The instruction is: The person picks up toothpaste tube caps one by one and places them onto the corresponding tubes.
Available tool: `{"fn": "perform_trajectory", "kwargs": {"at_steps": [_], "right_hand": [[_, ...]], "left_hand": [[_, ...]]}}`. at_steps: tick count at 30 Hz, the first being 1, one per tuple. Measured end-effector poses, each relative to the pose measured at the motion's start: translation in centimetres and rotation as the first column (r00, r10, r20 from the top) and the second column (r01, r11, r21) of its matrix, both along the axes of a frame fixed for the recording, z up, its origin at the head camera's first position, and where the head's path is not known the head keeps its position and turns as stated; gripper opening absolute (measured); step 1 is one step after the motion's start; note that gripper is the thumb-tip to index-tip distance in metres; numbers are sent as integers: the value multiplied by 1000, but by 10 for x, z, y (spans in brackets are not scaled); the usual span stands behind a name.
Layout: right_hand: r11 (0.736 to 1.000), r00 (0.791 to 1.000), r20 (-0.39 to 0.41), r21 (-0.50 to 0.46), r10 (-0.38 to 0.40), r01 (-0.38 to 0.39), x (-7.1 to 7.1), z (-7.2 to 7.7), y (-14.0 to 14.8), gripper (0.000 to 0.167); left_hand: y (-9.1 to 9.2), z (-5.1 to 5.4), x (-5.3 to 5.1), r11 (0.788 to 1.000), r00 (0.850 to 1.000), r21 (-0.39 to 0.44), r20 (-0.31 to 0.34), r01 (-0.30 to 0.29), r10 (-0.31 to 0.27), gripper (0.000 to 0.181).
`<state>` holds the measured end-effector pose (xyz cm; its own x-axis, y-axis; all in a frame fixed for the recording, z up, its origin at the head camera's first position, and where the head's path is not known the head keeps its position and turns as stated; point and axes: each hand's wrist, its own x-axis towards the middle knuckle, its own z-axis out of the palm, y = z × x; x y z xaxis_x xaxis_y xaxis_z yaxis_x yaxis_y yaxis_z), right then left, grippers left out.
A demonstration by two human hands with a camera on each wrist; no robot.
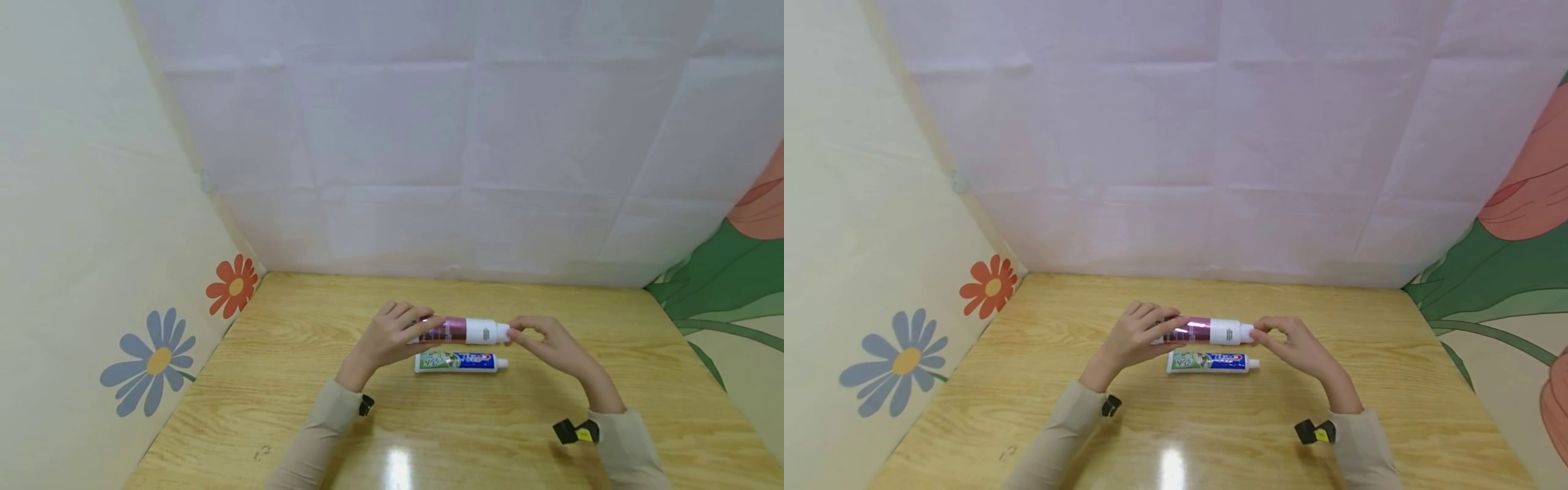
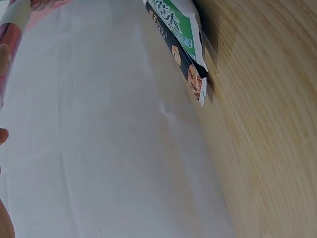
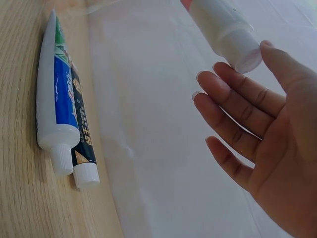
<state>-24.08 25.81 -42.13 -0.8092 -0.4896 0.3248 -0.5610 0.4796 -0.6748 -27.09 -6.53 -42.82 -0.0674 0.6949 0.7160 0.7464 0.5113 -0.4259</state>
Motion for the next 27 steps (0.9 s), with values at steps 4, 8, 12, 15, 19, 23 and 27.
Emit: {"fn": "perform_trajectory", "kwargs": {"at_steps": [4, 8, 12, 15, 19, 23, 27], "right_hand": [[1000, 1000, -13, 13, 9, -9, 0, 1, 0, 14], [1000, 1000, -12, 14, 17, -17, 0, 2, 0, 15], [1000, 1000, 5, 18, 1, -1, 1, 1, 0, 13], [999, 1000, 8, 25, -24, 23, 1, 0, -1, 17], [999, 999, -17, 14, -31, 31, 1, -2, -1, 30], [1000, 998, -63, -10, -3, 3, 1, -2, -2, 39], [1000, 997, -78, -21, 9, -11, 1, 0, -2, 40]], "left_hand": [[0, 0, 0, 1000, 1000, 1, -2, 1, -1, 56], [0, 0, 0, 1000, 1000, 0, -1, 0, 0, 56], [0, 0, 0, 1000, 1000, 4, 3, 2, -2, 56], [0, 0, 0, 1000, 1000, 9, 5, 5, -5, 56], [0, 1, 0, 1000, 1000, 11, 6, 6, -6, 56], [-1, 1, 0, 1000, 1000, 12, 6, 6, -6, 56], [-1, 1, 0, 1000, 1000, 12, 3, 4, -4, 56]]}}
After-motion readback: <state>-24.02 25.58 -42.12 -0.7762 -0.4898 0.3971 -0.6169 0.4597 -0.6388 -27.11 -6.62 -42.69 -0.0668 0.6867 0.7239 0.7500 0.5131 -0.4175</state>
